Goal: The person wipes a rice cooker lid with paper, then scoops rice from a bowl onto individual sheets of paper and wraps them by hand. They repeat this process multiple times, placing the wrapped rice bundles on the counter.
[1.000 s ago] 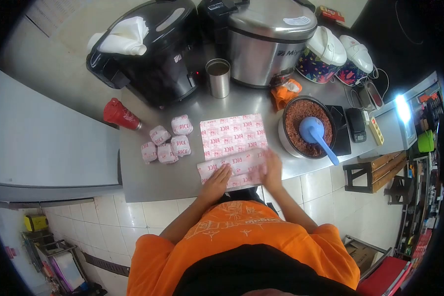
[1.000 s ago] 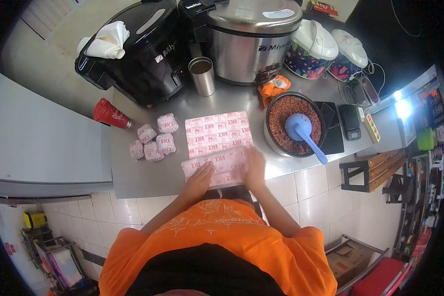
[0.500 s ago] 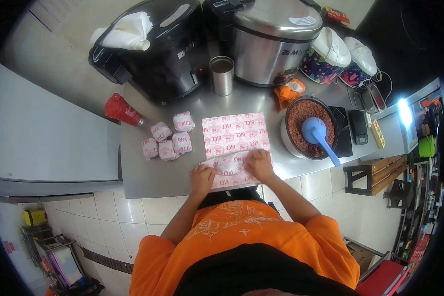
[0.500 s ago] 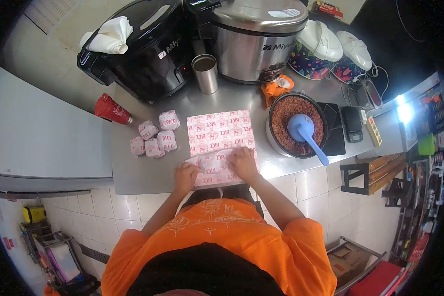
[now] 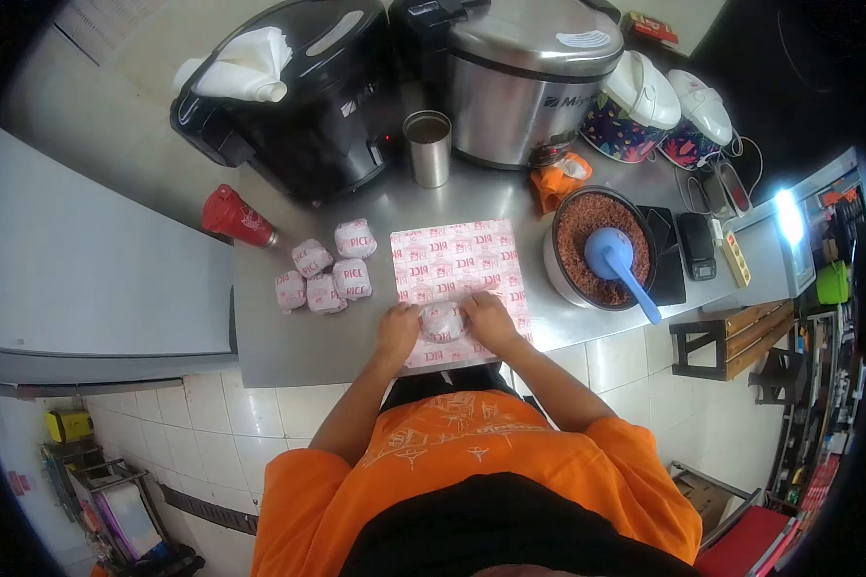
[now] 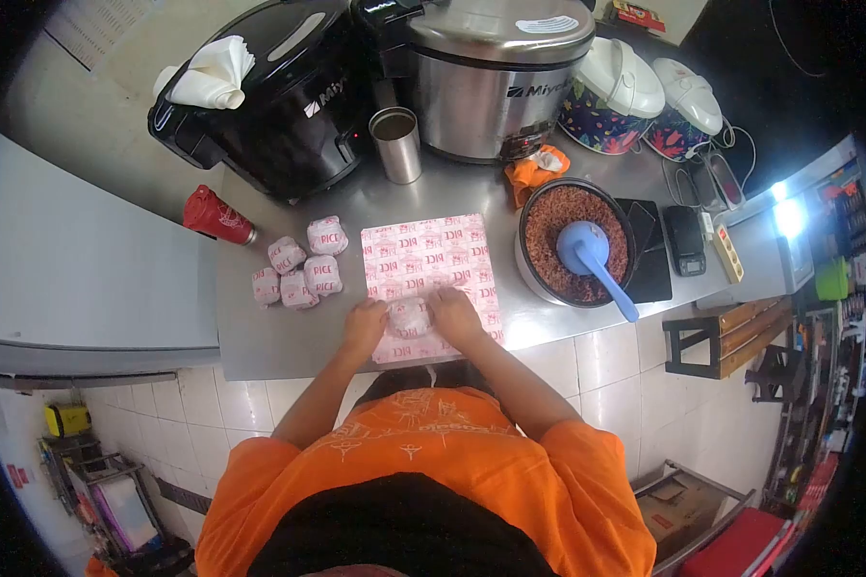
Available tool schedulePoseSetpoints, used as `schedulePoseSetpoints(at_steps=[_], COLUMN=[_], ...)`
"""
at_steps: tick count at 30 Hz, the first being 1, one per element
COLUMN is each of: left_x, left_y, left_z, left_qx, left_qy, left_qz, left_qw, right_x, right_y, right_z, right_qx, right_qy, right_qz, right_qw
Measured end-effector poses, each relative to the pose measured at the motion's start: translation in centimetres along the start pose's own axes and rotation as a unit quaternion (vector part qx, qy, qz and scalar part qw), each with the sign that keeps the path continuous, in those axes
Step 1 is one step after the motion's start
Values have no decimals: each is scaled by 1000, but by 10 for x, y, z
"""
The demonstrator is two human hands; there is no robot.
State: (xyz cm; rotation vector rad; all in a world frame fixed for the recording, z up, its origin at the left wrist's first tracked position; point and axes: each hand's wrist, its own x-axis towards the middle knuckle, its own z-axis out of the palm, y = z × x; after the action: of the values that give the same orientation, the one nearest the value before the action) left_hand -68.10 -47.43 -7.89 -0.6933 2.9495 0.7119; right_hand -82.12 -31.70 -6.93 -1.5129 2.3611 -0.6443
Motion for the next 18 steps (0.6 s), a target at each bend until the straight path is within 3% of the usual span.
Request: schedulePoseSetpoints(at_steps=[1, 3, 5, 8, 9, 12, 13, 15, 17, 18], left_x=[-10, -29, -45, -44, -41, -25, -15, 0, 7, 5], left_y=[-2, 0, 13, 18, 22, 55, 58, 59, 60, 63], left_z=[7, 14, 9, 19, 25, 28, 23, 12, 12, 13], left_qx=[-12, -23, 39, -33, -31, -341, -340, -296, -332, -411], left_qy=[27, 54, 219, 234, 234, 207, 209, 59, 55, 82], left_qz=[-16, -29, 64, 84, 85, -90, -92, -139, -177, -148], left_qw=[999, 998, 973, 968, 968, 913, 912, 943, 925, 896], right_x=[-8, -27, -41, -50, -50, -48, -47, -49, -41, -40], right_y=[-1, -2, -6, -18, -20, -21, -21, -22, -32, -45], right_z=[4, 11, 13, 15, 16, 19, 20, 16, -5, -30], right_qx=[1, 20, -24, -140, -137, -139, -145, -155, -163, 178], right_qy=[0, 105, 75, 71, 42, -21, -54, -38, -14, -34], right_qz=[1, -57, -49, -42, -16, 22, 34, 28, 2, 127], right_qw=[1000, 993, 996, 987, 990, 990, 987, 987, 987, 975])
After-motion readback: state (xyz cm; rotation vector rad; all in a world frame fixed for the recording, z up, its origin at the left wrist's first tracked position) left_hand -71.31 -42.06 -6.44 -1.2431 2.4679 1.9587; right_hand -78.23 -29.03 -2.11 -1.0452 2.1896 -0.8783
